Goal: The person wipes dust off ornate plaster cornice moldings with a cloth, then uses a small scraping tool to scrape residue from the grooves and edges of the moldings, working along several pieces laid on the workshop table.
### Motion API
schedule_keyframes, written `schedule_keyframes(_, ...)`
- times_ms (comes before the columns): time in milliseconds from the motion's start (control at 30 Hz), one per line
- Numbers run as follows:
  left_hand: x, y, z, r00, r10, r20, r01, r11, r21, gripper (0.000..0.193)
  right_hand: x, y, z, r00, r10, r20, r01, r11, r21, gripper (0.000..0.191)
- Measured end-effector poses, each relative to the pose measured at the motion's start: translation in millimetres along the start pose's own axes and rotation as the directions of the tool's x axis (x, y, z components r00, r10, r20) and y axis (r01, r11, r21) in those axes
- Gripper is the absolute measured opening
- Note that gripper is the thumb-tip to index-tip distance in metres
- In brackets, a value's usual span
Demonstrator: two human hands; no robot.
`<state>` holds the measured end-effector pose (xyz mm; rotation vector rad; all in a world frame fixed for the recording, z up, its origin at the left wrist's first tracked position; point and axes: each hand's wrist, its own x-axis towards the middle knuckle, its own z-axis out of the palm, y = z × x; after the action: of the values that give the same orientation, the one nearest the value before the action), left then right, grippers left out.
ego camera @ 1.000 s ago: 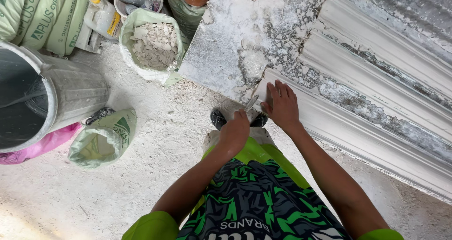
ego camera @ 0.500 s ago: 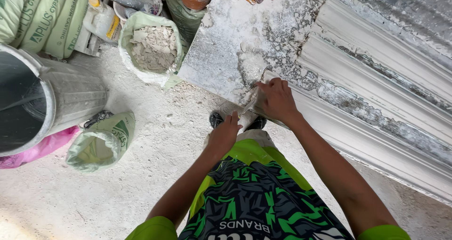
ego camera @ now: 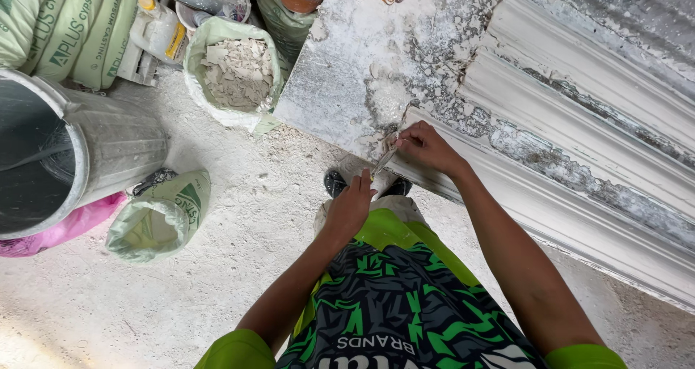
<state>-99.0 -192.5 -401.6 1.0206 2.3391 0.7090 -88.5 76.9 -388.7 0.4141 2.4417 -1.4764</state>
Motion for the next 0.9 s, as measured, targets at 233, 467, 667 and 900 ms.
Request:
schedule_keyframes(233,3.2,-7.2,-5.4,0.999,-0.007,0.051,0.010,0.998,-0.062,0.056,-8.4,10.2,3.0,0.995,0.076,-0.070,-0.062,0.982,0.178,0.033)
schedule_keyframes(467,12.5,2.1,-23.2,0.996,-0.013,0.091,0.021,0.995,-0.092,0.053,-11.6,15.7,8.4,0.984,0.036,-0.174,0.008,0.970,0.242,0.033)
schedule_keyframes(667,24.0,25.8,-40.1,0.985,-0.091,0.149,0.092,0.996,0.004,0.049,-10.4,16.8,21.4,0.917,0.047,-0.396,0.030,0.982,0.186,0.032)
schedule_keyframes(900,54.1,57.9,-22.0,0.961,-0.201,0.188,0.197,0.980,0.039,0.035,-11.6,8.6,30.8,0.833,-0.004,-0.553,0.074,0.992,0.105,0.037)
